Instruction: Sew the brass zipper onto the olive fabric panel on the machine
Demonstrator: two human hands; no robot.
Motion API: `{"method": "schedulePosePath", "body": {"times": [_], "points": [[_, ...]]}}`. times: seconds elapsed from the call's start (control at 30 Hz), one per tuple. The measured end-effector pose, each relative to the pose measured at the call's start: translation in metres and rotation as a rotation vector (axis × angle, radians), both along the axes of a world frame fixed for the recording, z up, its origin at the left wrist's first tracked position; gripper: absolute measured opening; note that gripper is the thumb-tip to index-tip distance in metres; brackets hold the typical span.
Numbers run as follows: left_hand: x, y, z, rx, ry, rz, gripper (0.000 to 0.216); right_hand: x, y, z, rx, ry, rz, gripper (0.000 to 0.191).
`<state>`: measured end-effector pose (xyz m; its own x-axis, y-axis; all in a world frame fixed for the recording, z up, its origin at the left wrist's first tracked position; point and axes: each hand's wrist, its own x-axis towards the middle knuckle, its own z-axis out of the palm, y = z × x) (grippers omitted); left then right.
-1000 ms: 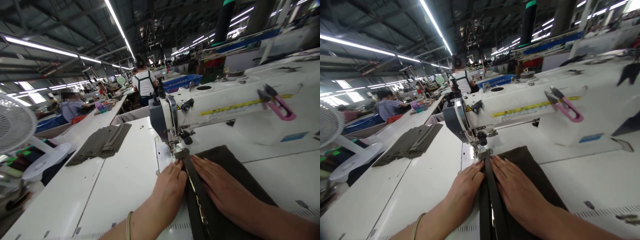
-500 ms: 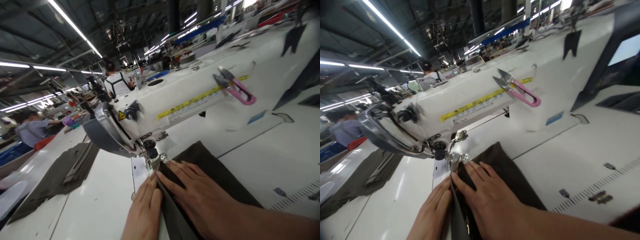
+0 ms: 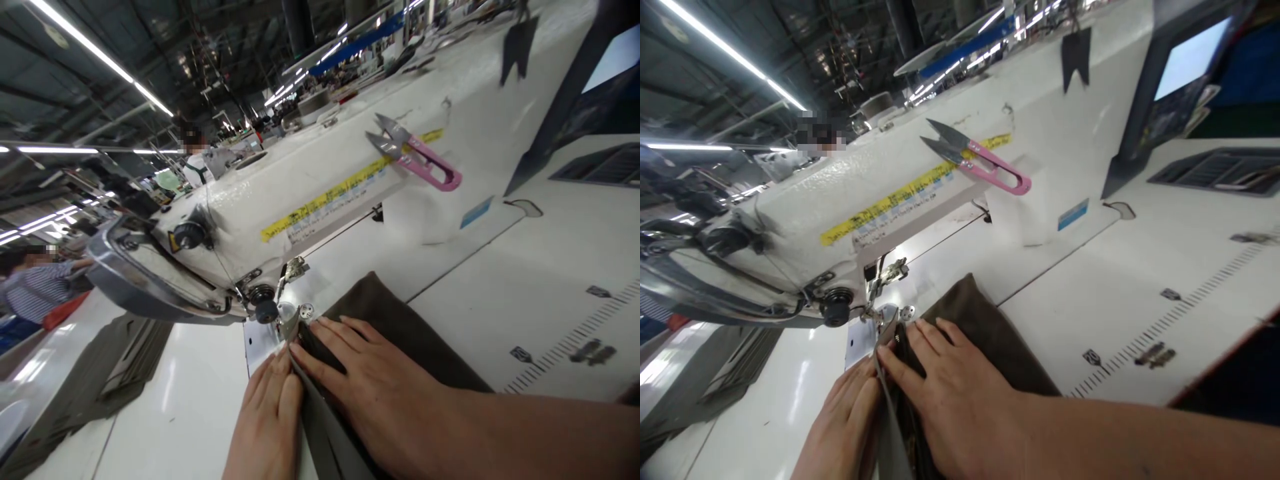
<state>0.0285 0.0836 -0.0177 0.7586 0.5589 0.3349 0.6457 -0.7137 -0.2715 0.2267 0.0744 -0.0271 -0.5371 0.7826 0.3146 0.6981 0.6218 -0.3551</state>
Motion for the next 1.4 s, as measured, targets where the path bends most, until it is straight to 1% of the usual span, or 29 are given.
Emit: {"method": "schedulePosePath", "body": {"times": [0.13,0.3,0.37,0.43,0.5,0.6,0.73,0.87,0.93,1.03,1.13,1.23,1.4], "points": [[0.004,-0.002,0.003,-0.066,-0.067,0.0,0.029,0.0,-0.001,0.0,0.095,-0.075,0.013,0.053],[0.006,-0.009,0.0,-0.12,-0.093,0.02,0.033,-0.002,-0.002,-0.011,0.336,-0.126,-0.02,0.052],[0.008,-0.01,-0.005,-0.097,-0.164,0.035,0.032,-0.002,-0.002,-0.014,0.421,-0.125,-0.025,0.054],[0.009,-0.011,-0.01,-0.024,-0.27,0.074,0.031,-0.001,-0.001,-0.016,0.458,-0.155,-0.001,0.056],[0.01,-0.013,-0.012,0.031,-0.309,0.092,0.029,-0.001,-0.002,-0.017,0.479,-0.208,0.037,0.056],[0.008,-0.018,-0.01,0.019,-0.238,0.083,0.026,-0.004,-0.002,-0.018,0.522,-0.257,0.08,0.056],[0.002,-0.017,-0.003,-0.005,-0.223,0.136,0.025,-0.014,0.005,-0.018,0.583,-0.247,0.096,0.055],[-0.003,-0.002,0.002,-0.136,-0.186,0.167,0.021,-0.023,0.021,-0.019,0.579,-0.24,0.07,0.054],[-0.005,0.006,0.002,-0.167,-0.18,0.172,0.021,-0.023,0.028,-0.021,0.563,-0.247,0.063,0.055],[-0.006,0.012,-0.001,-0.164,-0.196,0.173,0.02,-0.021,0.033,-0.025,0.557,-0.239,0.076,0.059],[-0.006,0.012,-0.006,-0.122,-0.219,0.157,0.021,-0.018,0.033,-0.027,0.563,-0.211,0.102,0.063],[-0.006,0.011,-0.008,-0.079,-0.238,0.142,0.026,-0.018,0.032,-0.026,0.575,-0.202,0.118,0.064],[-0.006,0.01,-0.006,-0.09,-0.222,0.145,0.029,-0.019,0.032,-0.022,0.563,-0.173,0.114,0.063]]}}
